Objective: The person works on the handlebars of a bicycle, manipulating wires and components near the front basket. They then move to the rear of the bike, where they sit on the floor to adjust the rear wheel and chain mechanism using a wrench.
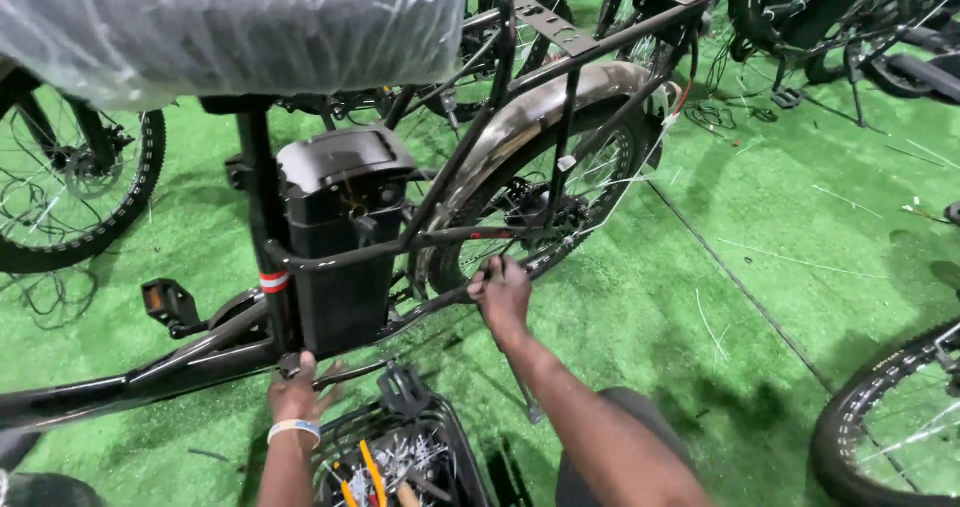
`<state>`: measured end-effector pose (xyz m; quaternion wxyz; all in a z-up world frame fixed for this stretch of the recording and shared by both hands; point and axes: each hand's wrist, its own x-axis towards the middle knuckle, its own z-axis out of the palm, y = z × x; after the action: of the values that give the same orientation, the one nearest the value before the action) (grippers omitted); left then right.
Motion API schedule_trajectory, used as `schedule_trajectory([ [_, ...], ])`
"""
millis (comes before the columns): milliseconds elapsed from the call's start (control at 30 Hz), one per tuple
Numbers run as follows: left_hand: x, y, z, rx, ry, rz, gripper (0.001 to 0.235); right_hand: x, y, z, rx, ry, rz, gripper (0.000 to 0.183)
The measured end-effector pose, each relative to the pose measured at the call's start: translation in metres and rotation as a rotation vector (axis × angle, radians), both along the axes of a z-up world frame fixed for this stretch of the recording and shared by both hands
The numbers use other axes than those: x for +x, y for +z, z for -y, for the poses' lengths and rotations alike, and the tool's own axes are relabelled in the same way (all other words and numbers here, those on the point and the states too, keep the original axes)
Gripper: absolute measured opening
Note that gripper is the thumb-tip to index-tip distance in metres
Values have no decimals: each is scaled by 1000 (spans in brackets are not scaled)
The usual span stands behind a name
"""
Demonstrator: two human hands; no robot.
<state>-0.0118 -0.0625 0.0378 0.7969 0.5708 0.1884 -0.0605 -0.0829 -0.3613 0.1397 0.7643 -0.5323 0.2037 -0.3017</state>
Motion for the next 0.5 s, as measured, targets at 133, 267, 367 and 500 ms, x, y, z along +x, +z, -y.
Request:
schedule_trajectory([
  [133,-14,38,16,20,37,-176,36,-7,2,12,57,-22,-24,19],
  [267,-6,25,17,39,82,-175,21,-37,65,42,-63,-104,-238,25],
  [367,-5,23,17,114,93,-258,29,-49,104,79,-205,-185,-343,31],
  [500,43,-48,-3,1415,-445,-462,86,-14,71,127,-276,-191,-42,20],
])
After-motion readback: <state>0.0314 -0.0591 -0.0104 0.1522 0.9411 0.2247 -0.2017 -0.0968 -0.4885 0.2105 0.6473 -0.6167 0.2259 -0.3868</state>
